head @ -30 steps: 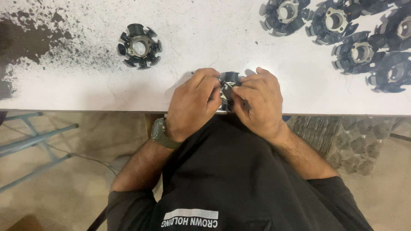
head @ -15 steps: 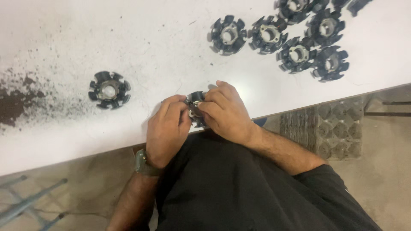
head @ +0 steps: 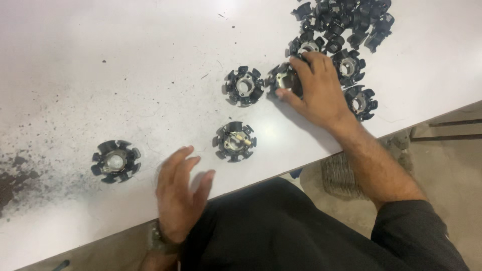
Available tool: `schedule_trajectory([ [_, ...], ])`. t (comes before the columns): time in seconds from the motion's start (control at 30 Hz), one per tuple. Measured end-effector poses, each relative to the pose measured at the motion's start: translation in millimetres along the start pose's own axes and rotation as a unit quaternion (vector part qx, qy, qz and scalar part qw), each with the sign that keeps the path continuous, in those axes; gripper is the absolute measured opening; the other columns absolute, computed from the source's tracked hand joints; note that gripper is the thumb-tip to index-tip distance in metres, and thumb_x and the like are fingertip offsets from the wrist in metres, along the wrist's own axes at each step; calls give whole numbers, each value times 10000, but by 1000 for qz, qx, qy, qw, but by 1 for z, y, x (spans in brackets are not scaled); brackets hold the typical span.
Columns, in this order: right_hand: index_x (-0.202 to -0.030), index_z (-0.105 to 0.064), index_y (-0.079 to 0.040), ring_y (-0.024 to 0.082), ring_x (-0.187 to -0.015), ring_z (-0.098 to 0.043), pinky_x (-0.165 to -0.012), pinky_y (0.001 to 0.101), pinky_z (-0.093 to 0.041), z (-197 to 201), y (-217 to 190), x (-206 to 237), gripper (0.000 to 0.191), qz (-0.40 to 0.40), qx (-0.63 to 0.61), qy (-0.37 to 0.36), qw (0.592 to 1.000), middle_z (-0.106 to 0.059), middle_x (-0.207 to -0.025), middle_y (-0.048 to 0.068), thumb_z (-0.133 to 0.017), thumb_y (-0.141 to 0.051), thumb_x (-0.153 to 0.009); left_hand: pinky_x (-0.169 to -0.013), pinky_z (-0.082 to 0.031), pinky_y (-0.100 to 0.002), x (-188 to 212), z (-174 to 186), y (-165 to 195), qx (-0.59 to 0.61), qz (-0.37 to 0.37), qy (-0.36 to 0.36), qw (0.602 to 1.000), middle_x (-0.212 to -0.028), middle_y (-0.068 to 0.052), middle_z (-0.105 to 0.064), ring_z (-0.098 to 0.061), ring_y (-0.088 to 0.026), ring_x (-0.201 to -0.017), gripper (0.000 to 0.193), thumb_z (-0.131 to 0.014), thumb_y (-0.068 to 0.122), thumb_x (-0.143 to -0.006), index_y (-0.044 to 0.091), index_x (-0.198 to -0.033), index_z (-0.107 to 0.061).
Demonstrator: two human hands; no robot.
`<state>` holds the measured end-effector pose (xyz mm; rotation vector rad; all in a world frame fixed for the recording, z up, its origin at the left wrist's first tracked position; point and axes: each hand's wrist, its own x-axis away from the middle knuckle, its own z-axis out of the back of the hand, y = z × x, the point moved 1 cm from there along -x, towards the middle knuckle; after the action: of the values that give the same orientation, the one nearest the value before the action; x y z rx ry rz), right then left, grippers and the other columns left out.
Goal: The person sits at a white workbench and assembles small black plastic mechanical components, pressing and fitting small pieces into star-shaped housings one at a time and setting finished assemblies aside on the table.
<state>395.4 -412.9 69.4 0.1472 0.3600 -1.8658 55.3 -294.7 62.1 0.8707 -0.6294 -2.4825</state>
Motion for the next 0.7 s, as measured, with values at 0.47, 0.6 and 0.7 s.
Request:
schedule_trajectory([
  [0.47, -1332, -640, -15, 462, -1389, -398, -1135, 681, -218, -46, 59, -235, 482, 149, 154, 102, 971, -549, -1400, 274, -642, -365, -1002, -1062, -434, -565, 37, -71, -22, -31, 2, -28, 999, -1213, -157, -663, -600, -368, -1229, 467, -759, 418, -811, 94, -1133, -657],
  [0.6, -1301, -658, 17, 491, -1362, -402, -1141, 692, -193, -70, 99, -302, 474, 123, 138, 111, 977, -564, -1345, 305, -644, -337, -985, -1010, -449, -539, 51, -98, -63, -98, -48, 28, 994, -1129, -84, -700, -644, -296, -1134, 449, -720, 508, -836, 135, -1078, -655],
  [0.7, -1311, -654, 48, 485, -1354, -420, -1168, 682, -189, -79, 139, -319, 470, 73, 140, 135, 978, -567, -1332, 309, -626, -321, -1020, -1009, -450, -539, 44, -116, -84, -120, -47, 13, 992, -1126, -82, -701, -645, -295, -1132, 444, -721, 506, -836, 137, -1074, -657],
])
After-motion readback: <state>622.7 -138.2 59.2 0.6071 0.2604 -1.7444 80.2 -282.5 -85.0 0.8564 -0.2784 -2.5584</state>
